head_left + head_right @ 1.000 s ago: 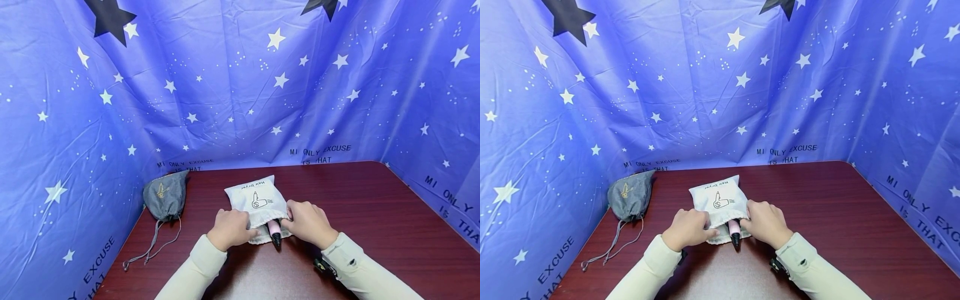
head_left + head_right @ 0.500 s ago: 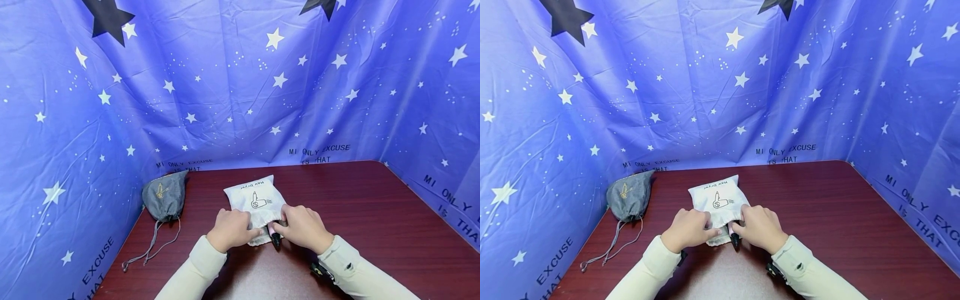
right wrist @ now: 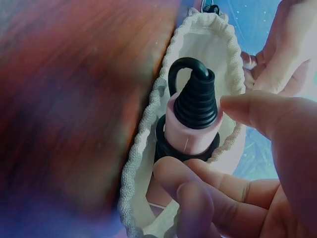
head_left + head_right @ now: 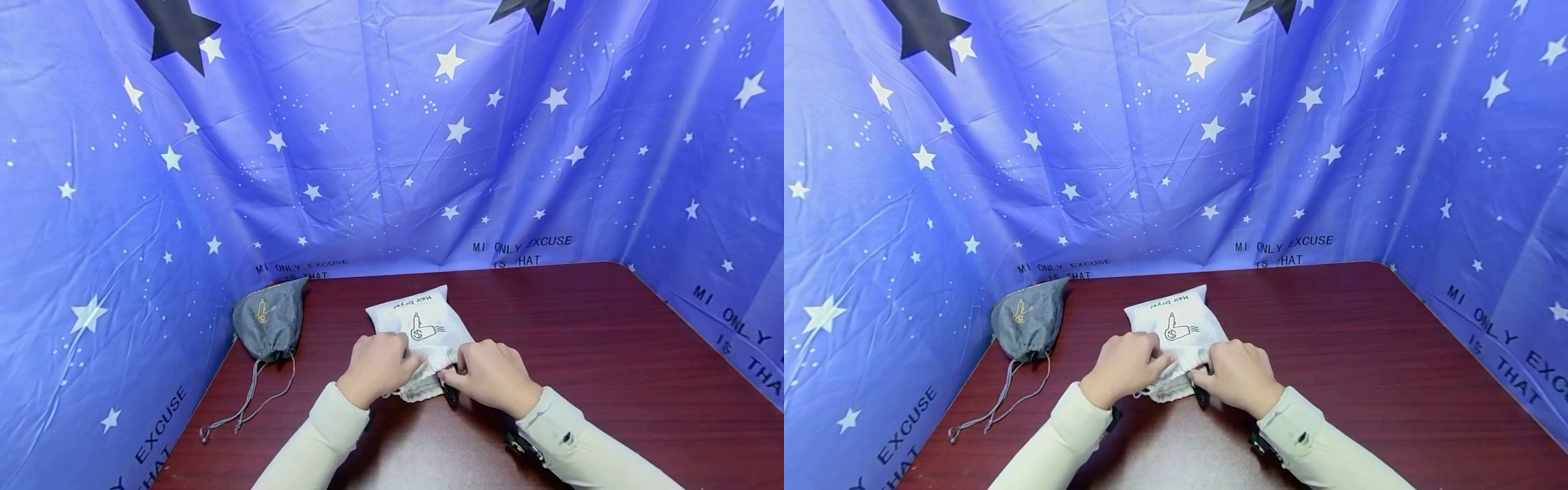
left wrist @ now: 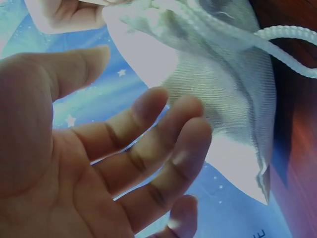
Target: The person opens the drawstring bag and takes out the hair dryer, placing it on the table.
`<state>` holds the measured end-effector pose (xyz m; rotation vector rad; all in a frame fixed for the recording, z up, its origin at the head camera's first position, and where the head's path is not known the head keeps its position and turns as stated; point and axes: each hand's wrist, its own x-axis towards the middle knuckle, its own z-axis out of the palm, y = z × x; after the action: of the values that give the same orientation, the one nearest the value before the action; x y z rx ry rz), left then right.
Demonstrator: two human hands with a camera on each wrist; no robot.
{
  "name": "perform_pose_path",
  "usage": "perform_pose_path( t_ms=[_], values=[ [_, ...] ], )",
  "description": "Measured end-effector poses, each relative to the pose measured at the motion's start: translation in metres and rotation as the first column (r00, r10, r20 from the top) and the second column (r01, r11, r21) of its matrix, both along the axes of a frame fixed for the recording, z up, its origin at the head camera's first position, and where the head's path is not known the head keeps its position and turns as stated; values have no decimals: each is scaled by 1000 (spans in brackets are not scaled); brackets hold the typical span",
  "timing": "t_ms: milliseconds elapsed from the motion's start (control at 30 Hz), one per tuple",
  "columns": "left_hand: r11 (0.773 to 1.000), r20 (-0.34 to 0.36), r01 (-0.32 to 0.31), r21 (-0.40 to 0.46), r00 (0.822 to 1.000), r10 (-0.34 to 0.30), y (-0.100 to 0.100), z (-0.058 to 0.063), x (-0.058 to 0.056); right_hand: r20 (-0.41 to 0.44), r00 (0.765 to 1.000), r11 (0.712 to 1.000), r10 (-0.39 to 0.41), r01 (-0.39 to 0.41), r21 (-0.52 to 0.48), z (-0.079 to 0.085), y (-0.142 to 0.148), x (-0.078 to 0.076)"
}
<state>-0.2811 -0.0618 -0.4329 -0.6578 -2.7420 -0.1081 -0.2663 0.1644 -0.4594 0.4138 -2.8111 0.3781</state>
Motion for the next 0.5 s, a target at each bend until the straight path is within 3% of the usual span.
perform_pose_path(
  t_ms=[200,500],
  values=[
    [1000,-59,-7,19,998,8,-3,-3,-5,9,1000,1000,14,-14,11,-1,-3,2],
    [998,-45,-34,52,998,36,-8,-5,-9,-5,999,999,48,-48,19,-1,-3,4]
  ],
)
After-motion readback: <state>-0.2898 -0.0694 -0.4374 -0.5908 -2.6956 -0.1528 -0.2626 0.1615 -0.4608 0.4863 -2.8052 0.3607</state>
